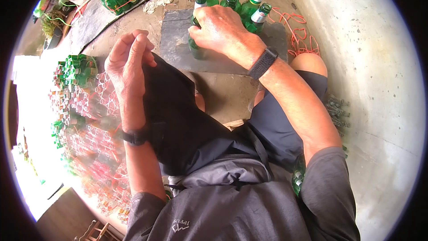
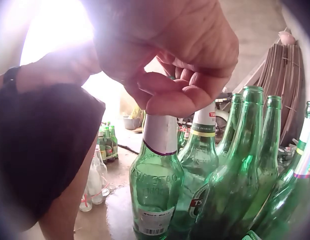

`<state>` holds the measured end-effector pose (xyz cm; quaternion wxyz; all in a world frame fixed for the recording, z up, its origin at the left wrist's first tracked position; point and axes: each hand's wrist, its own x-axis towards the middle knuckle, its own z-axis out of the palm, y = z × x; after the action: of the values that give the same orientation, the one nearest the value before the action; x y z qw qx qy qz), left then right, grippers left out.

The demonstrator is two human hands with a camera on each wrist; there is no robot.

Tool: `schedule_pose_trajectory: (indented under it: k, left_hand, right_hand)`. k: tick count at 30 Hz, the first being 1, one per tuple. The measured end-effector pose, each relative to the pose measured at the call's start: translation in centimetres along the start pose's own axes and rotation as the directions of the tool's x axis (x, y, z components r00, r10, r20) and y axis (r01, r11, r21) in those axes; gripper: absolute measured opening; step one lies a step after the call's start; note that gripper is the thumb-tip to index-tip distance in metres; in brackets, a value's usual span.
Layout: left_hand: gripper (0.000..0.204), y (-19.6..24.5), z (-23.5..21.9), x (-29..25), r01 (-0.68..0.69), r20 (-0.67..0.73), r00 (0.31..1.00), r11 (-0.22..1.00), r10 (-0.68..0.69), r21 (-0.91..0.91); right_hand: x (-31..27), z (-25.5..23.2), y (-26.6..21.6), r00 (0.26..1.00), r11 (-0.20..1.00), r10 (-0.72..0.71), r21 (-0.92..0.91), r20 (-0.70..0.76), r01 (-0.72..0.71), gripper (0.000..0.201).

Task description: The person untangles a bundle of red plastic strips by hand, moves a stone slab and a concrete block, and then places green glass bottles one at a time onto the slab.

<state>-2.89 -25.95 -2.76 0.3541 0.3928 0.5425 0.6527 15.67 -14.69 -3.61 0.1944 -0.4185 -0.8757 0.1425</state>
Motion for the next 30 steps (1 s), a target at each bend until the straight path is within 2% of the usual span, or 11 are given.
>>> schedule_pose_trajectory:
  k: [5,10,13,18,22,23,24,26,27,30]
  left_hand:
    - [0.015,0.2,0.2,0.0,-0.008,0.003,1.0,1.0,0.008,0.007]
    - [0.015,0.5,0.3,-0.2,-0.02,0.0,1.0,0.999,0.02,0.035]
    - [0.015,0.6,0.5,-0.2,-0.025,-0.009,1.0,0.998,0.026,0.05]
    - [0.014,0.3,0.2,0.0,-0.036,0.01,0.999,0.998,0.035,0.058]
    - [0.014,0.6,0.3,-0.1,-0.076,0.032,0.997,0.992,0.073,0.104]
    - [0.021,1.1,1.0,-0.4,-0.081,0.006,0.997,0.977,0.082,0.196]
    - [0.021,1.0,1.1,-0.5,-0.081,0.022,0.997,0.978,0.078,0.193]
    - [0.021,0.5,0.8,-0.3,-0.115,0.014,0.993,0.979,0.115,0.169]
    - [0.019,0.2,0.6,-0.2,-0.128,0.01,0.992,0.976,0.128,0.176]
    - [0.015,-0.9,-0.5,0.3,-0.14,0.054,0.99,0.983,0.134,0.118]
  right_hand:
    - [0.4,0.0,-0.3,0.998,0.998,0.043,0.034,0.036,-0.044,0.024]
    - [-0.1,0.4,0.0,0.998,0.993,0.046,0.109,-0.03,-0.043,0.027]
    - [-0.4,0.4,0.1,0.999,0.992,0.033,0.124,-0.025,-0.029,0.041]
    - [-1.1,0.5,0.3,0.998,0.986,0.015,0.167,-0.061,-0.005,0.043]
    - [-2.4,-1.3,-0.6,0.992,0.984,0.013,0.18,-0.122,0.009,0.039]
    - [-2.8,-1.9,-0.8,0.991,0.985,0.009,0.175,-0.131,0.014,0.037]
    - [-3.4,-2.7,-0.9,0.99,0.985,0.024,0.171,-0.136,0.0,0.037]
    - [-4.7,-4.5,-0.8,0.984,0.979,-0.024,0.196,-0.176,0.059,0.033]
    - [-5.5,-5.3,-0.7,0.977,0.971,0.015,0.237,-0.211,0.036,0.026]
    - [-8.4,-9.0,0.3,0.975,0.982,0.052,0.188,-0.215,-0.011,0.019]
